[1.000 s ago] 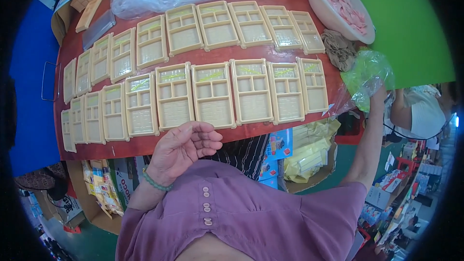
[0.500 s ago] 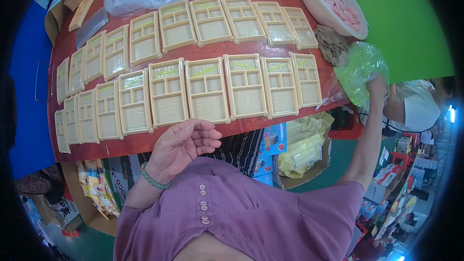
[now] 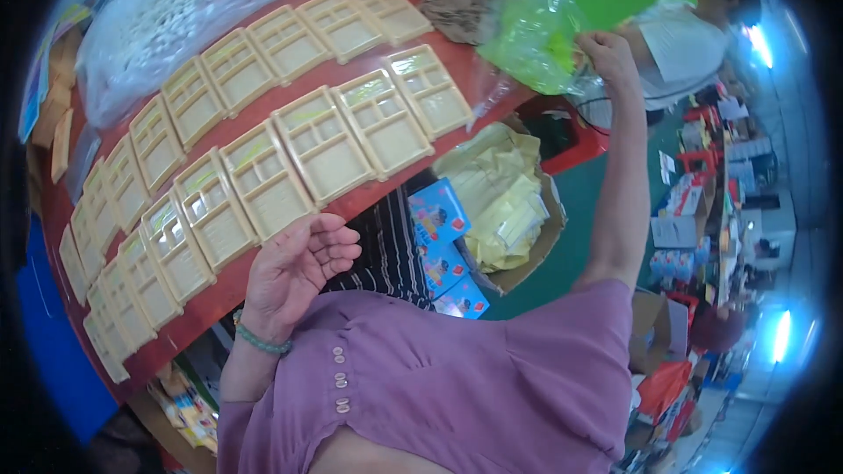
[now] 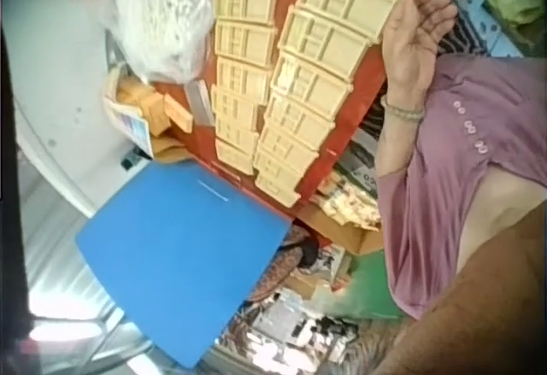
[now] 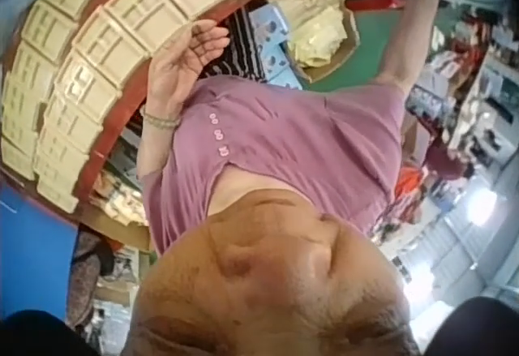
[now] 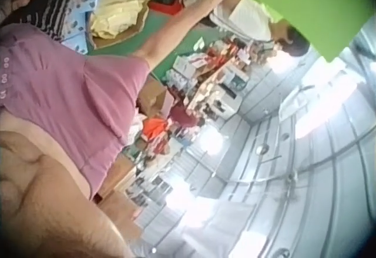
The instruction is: Assembling small green tassels or strings into yellow plastic tray components.
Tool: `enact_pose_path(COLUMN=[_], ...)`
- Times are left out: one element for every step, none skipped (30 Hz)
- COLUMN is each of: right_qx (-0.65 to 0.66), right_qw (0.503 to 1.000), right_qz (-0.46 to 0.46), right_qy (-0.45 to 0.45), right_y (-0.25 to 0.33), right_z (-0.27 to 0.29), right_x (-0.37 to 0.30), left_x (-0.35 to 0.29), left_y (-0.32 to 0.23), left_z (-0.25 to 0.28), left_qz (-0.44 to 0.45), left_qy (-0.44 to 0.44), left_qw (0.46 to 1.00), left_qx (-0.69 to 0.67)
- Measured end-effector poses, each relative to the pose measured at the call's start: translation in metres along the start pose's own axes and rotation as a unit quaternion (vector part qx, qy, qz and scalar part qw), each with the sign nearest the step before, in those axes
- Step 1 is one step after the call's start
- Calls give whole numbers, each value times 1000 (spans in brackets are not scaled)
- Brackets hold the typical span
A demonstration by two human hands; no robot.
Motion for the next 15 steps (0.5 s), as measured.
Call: enact_pose_path(right_qx=[104,208,208,282,355,360,387,415,408,416,426,439,453,470,490], right_qw=[995,978,978,959,934,932,919,904,905,899,893,883,871,858,844], right_qz=[2,7,5,21,36,34,37,38,36,54,71,82,93,85,84], right_qy=[-8,-12,-13,4,24,34,63,95,117,123,127,146,163,190,201], right_y=[10,22,34,48,63,79,98,114,131,147,162,175,187,194,205], right_z=[0,-3,-8,-17,-30,-44,-64,-86,-100,-113,-125,-138,-150,-164,-175], right_x=[-18,-35,-51,-68,-87,-106,-125,-142,-157,-169,-181,-192,-201,-207,-214], left_x=[4,9,13,18,22,27,31,36,39,42,45,44,44,45,42], left_y=[1,3,3,4,6,9,12,14,13,17,16,12,11,4,-4], left_z=[-2,-7,-14,-23,-29,-33,-37,-40,-46,-46,-47,-46,-41,-40,-38], left_qz=[8,15,18,25,31,29,26,6,-17,-23,-78,-132,-135,-180,-224], left_qy=[0,20,21,19,12,24,10,12,13,-2,-12,-23,-36,-22,-6], left_qw=[1000,1000,1000,999,999,999,999,999,999,999,995,988,986,978,968], left_qx=[12,14,14,26,38,33,32,29,29,30,56,83,88,99,111])
Point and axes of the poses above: each hand's wrist, its own x-axis towards the middle knuckle, its own z-axis out of the back of the hand, y = z × x, the point moved 6 cm from there along x, towards the middle knuckle, and after that the axes turned 2 degrees about x, right-handed, at the moved point
